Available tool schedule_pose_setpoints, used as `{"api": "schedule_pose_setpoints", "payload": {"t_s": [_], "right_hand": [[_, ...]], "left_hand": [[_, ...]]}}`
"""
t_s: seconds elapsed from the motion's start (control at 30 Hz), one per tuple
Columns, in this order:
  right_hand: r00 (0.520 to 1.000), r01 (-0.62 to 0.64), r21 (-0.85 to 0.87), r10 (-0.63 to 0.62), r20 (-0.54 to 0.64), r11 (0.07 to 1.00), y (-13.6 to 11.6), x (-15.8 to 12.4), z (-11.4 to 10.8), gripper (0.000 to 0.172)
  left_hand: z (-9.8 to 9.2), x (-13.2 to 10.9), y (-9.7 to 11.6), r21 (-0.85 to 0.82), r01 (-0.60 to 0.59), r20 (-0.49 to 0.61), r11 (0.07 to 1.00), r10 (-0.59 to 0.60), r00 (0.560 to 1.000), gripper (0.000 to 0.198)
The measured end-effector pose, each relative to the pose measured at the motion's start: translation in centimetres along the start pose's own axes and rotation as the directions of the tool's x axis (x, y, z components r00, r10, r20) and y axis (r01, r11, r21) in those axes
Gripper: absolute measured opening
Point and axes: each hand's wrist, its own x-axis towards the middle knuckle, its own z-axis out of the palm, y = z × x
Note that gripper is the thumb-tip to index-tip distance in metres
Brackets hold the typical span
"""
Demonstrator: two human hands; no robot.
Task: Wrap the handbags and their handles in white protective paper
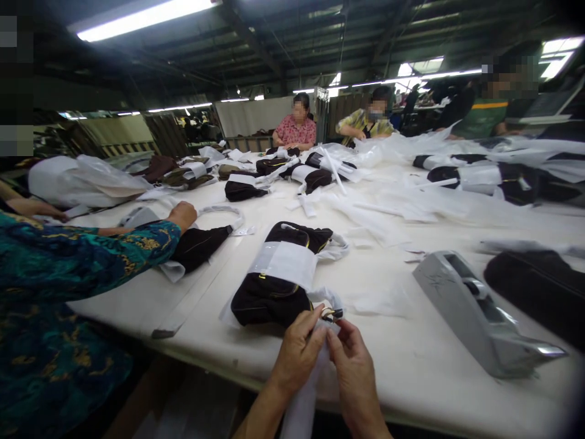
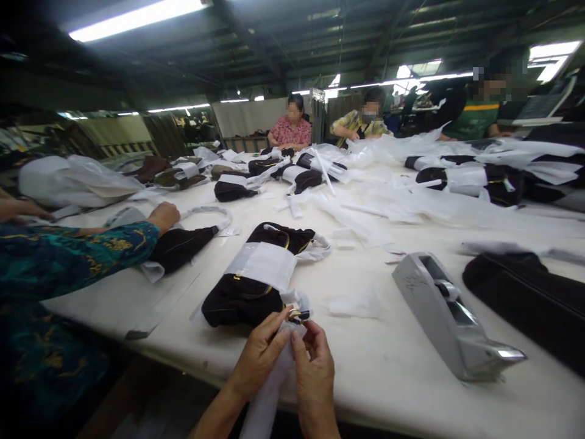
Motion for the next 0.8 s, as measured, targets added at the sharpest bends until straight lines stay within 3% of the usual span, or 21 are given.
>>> {"api": "schedule_pose_setpoints", "payload": {"t_s": [0.1, 0.2, 0.33, 0.4, 0.63, 0.8], "right_hand": [[0.997, -0.012, 0.020, 0.010, 0.074, 1.000, -0.5, 0.5, -0.9, 0.043], [0.991, -0.102, 0.096, 0.093, 0.097, 0.990, -1.8, 1.7, -1.9, 0.047], [0.940, -0.184, 0.111, 0.142, 0.310, 0.977, -3.7, 3.3, -2.0, 0.039], [0.923, -0.134, 0.081, 0.095, 0.372, 0.988, -4.4, 3.8, -1.5, 0.034], [0.921, 0.119, -0.057, -0.089, 0.379, 0.991, -5.7, 4.5, -0.4, 0.031], [0.935, 0.167, -0.045, -0.144, 0.325, 0.985, -5.0, 3.9, -0.4, 0.027]], "left_hand": [[-0.5, 0.0, -0.3, 0.036, -0.010, -0.008, 0.999, 0.011, 1.000, 0.037], [-0.6, 0.0, -0.6, 0.051, -0.008, -0.008, 0.999, 0.009, 1.000, 0.035], [-0.3, 0.0, -0.8, 0.056, 0.016, -0.004, 0.998, -0.016, 1.000, 0.034], [-0.1, 0.2, -0.7, 0.023, 0.033, -0.027, 0.999, -0.032, 0.999, 0.035], [1.5, 0.7, -0.6, -0.030, 0.006, -0.179, 1.000, -0.011, 0.984, 0.033], [2.3, 0.7, -0.7, -0.010, 0.027, -0.215, 1.000, -0.029, 0.976, 0.029]]}}
